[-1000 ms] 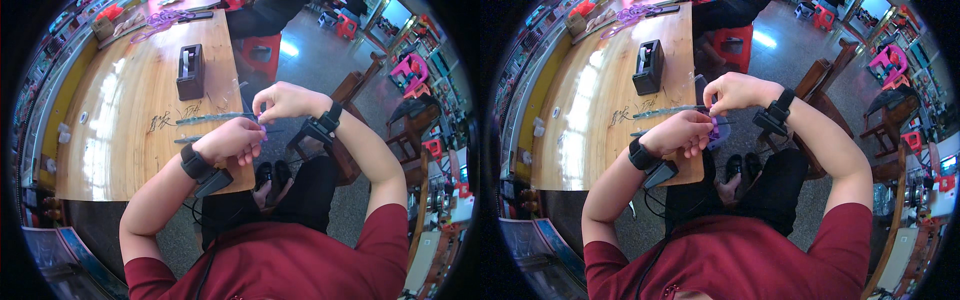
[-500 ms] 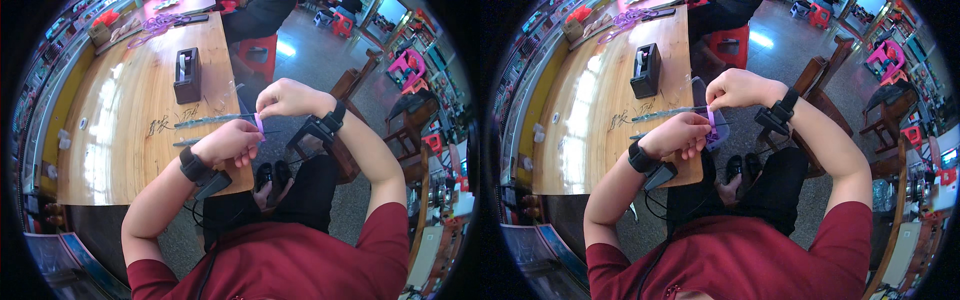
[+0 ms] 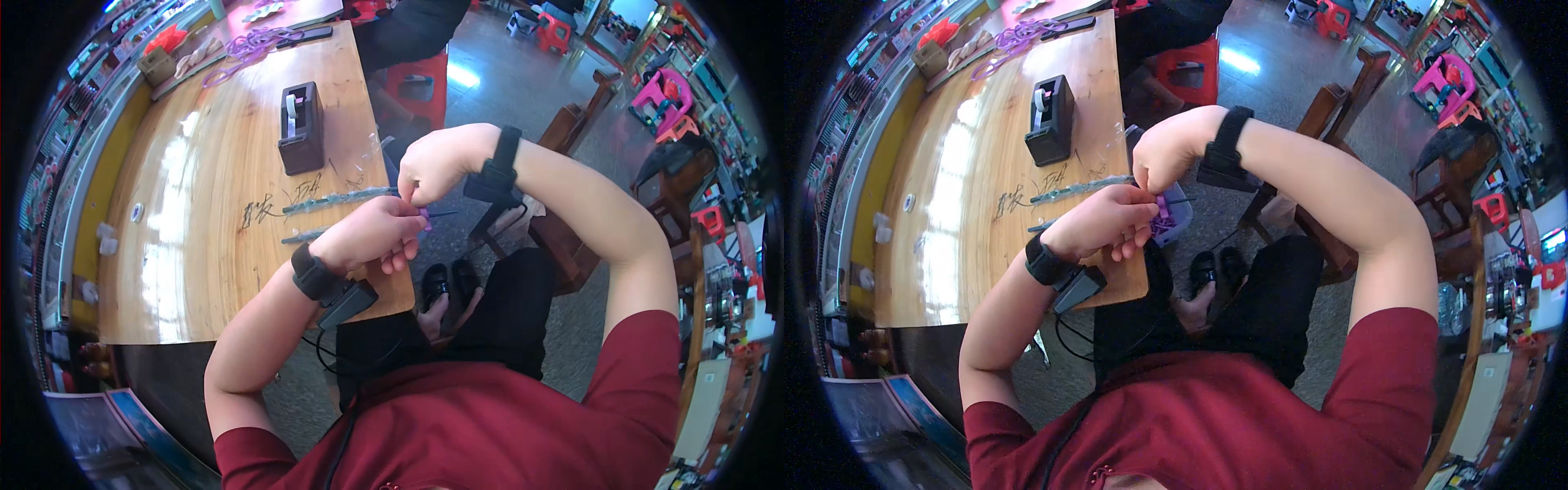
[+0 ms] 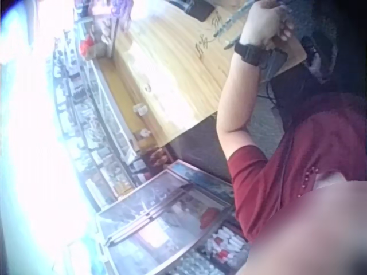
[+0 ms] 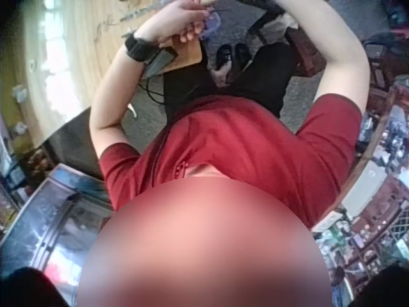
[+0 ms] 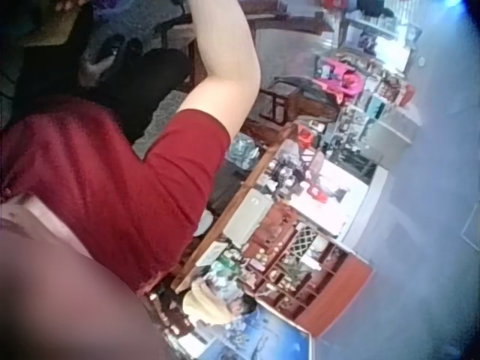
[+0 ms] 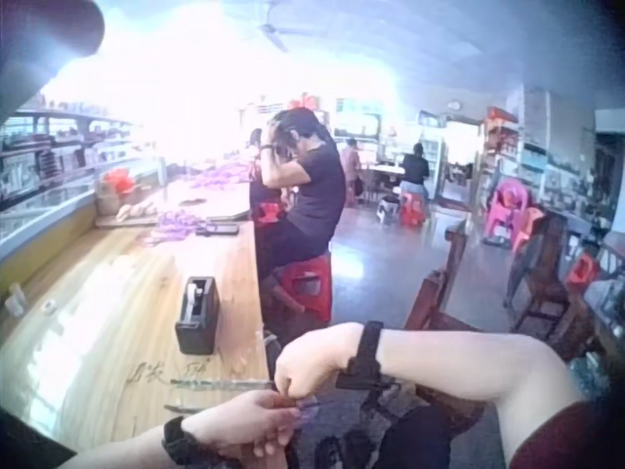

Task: Measuring purple ribbons against a ruler on a table and securing them with tape.

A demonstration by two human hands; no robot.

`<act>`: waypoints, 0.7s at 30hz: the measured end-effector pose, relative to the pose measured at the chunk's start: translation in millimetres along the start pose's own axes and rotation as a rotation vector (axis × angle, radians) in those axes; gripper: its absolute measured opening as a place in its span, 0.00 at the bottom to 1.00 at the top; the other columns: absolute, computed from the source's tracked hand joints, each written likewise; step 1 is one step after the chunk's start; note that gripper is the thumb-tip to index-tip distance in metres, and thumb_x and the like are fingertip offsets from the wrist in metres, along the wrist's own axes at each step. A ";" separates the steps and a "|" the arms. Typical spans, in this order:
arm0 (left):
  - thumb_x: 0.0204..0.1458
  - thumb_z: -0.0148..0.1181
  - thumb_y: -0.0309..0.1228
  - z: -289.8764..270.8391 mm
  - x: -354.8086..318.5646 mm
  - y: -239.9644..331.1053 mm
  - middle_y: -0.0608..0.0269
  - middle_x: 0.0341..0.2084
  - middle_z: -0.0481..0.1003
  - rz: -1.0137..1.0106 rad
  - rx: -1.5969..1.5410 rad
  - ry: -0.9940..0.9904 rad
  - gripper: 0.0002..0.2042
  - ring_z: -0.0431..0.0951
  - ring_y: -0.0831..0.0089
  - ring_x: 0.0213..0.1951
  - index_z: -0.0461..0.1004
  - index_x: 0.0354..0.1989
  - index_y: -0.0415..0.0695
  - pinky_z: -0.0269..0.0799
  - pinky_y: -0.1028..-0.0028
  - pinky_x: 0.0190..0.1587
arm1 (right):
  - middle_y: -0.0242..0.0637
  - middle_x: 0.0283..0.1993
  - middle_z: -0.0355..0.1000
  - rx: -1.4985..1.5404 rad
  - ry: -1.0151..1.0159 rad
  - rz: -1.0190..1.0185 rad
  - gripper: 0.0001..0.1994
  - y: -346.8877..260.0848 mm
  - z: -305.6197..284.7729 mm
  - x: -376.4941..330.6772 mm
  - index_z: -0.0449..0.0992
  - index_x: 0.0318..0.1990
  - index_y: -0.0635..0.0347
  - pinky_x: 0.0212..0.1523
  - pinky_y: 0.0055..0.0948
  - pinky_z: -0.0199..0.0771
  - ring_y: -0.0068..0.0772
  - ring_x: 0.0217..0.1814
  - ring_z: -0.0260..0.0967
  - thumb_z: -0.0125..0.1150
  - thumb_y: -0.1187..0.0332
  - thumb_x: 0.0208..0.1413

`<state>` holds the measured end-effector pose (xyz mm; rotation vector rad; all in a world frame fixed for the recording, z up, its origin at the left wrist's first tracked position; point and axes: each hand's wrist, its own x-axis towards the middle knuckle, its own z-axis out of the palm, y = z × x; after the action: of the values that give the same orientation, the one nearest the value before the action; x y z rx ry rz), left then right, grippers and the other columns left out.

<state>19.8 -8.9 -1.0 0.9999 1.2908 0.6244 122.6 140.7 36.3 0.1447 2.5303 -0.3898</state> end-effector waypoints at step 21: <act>0.64 0.50 0.33 -0.2 2.1 -1.4 0.69 0.18 0.71 -0.031 -0.062 0.000 0.11 0.70 0.81 0.15 0.71 0.44 0.38 0.66 0.82 0.17 | 0.33 0.42 0.74 1.817 0.586 -0.045 0.22 27.1 153.5 -5.4 0.76 0.42 0.57 0.43 0.25 0.70 0.24 0.44 0.70 0.54 0.45 0.63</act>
<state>19.8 -7.7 -3.3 0.9277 1.2776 0.6370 212.4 119.3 -89.4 0.9197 1.7195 -2.7569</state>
